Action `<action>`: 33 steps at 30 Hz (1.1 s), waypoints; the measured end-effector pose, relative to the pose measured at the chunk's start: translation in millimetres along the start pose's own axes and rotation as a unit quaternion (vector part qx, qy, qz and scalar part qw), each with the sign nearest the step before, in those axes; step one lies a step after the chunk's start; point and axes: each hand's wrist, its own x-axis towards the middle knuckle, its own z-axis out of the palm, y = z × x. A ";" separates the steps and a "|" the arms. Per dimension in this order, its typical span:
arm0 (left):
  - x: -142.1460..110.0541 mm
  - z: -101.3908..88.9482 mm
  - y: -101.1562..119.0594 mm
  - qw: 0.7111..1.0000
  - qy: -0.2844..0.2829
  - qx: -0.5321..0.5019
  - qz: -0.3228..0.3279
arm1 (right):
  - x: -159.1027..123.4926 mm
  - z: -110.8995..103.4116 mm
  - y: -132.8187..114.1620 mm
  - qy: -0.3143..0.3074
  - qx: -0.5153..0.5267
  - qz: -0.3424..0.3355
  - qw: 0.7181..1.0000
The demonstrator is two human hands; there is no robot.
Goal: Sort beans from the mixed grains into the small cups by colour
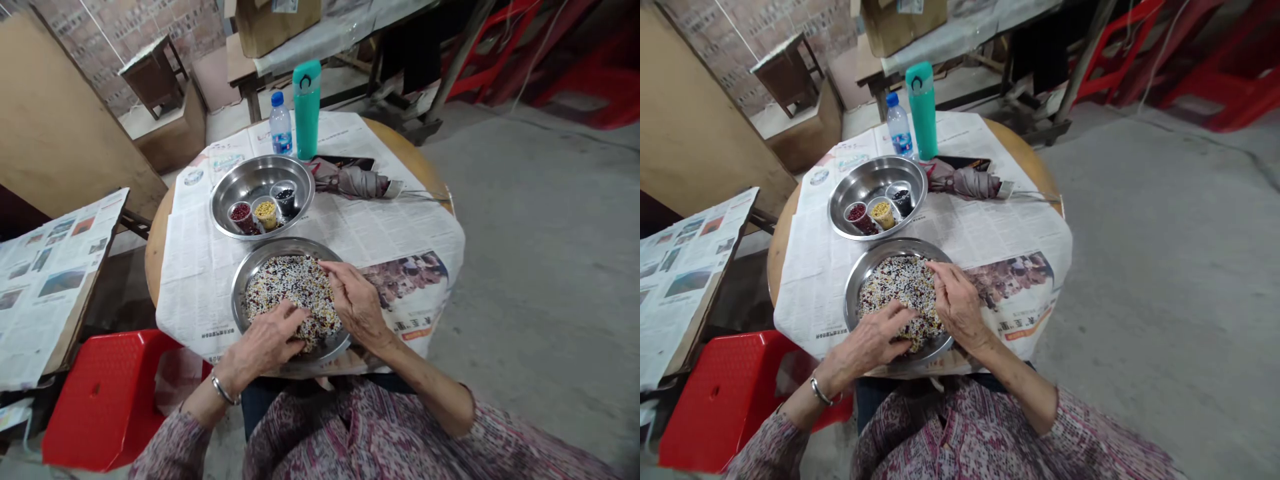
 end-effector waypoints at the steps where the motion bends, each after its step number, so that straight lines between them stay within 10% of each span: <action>1: 5.4 2.3 5.3 1.000 -0.004 0.010 0.017 | -0.2 0.2 0.3 0.001 -0.001 -0.004 1.000; 9: 60.4 -3.4 -10.9 0.992 0.073 0.099 0.005 | -1.6 1.6 1.9 0.008 -0.007 -0.005 1.000; 14: 46.8 -5.5 -29.8 0.971 0.184 0.081 -0.132 | -0.8 0.0 -0.2 -0.001 0.000 -0.002 1.000; 18: 30.4 2.1 -19.3 0.962 0.171 0.070 -0.198 | -1.0 -0.6 -0.3 -0.003 -0.003 -0.006 1.000; 25: 36.8 20.0 14.8 0.985 0.103 -0.097 -0.095 | -1.7 0.6 1.0 0.002 -0.010 -0.018 1.000; 33: 18.3 18.3 37.9 0.996 0.034 -0.044 0.065 | -2.6 0.2 1.7 -0.003 -0.013 -0.011 1.000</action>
